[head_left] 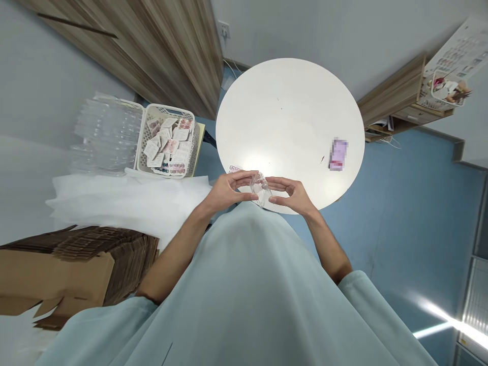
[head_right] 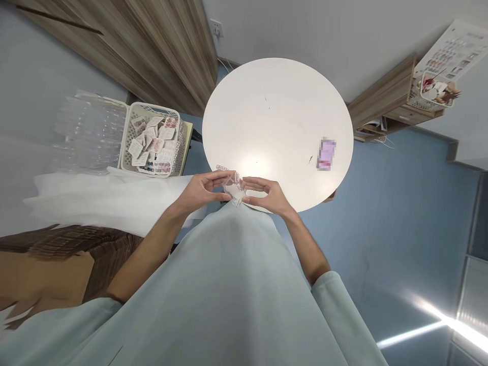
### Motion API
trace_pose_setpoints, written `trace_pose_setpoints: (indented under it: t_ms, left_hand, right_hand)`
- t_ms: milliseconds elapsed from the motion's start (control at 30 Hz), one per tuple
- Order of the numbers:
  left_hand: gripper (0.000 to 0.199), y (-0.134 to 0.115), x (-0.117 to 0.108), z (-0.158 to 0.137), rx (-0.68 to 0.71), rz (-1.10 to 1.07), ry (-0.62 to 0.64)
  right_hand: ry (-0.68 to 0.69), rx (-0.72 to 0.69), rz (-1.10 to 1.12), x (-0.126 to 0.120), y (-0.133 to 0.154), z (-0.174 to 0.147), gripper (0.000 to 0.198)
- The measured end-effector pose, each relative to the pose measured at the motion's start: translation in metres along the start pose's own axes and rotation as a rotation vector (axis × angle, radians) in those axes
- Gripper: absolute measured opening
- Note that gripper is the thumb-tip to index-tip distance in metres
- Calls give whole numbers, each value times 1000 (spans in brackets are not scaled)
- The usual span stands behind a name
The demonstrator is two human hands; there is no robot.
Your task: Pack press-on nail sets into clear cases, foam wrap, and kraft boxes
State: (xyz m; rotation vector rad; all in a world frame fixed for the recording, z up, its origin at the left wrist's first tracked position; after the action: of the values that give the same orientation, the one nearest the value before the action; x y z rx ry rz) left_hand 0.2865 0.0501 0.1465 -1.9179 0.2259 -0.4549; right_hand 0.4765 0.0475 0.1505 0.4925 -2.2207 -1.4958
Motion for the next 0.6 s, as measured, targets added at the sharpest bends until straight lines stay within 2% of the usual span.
trace_pose_setpoints:
  t_ms: [200,333,433,600]
  left_hand:
    - [83,8,-4,-8,-23,-96,4]
    - [80,17,-10,-11,29,-194,-65]
    - [73,20,-15,-12,89,-255,-118]
    - [72,24,-17,-16,101,-270,-98]
  right_hand:
    - [54,26,46,-1,0,4,70]
    - [-54,-20,43,-6,4,6,62]
    - [-76,-53,88,0,5,7,61]
    - [-191,-44,133,2,-9,11,49]
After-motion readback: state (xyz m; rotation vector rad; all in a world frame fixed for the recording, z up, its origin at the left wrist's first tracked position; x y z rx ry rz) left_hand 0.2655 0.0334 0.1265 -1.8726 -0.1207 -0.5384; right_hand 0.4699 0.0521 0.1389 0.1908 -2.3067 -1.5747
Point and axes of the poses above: each hand's wrist, its own z-axis towards the middle knuckle, its own x-axis out of the palm, y = z × x, the point moved 8 cm from there along z, towards the middle knuckle, and after that the axes turned 5 degrees about y, right-handed, at the moved point
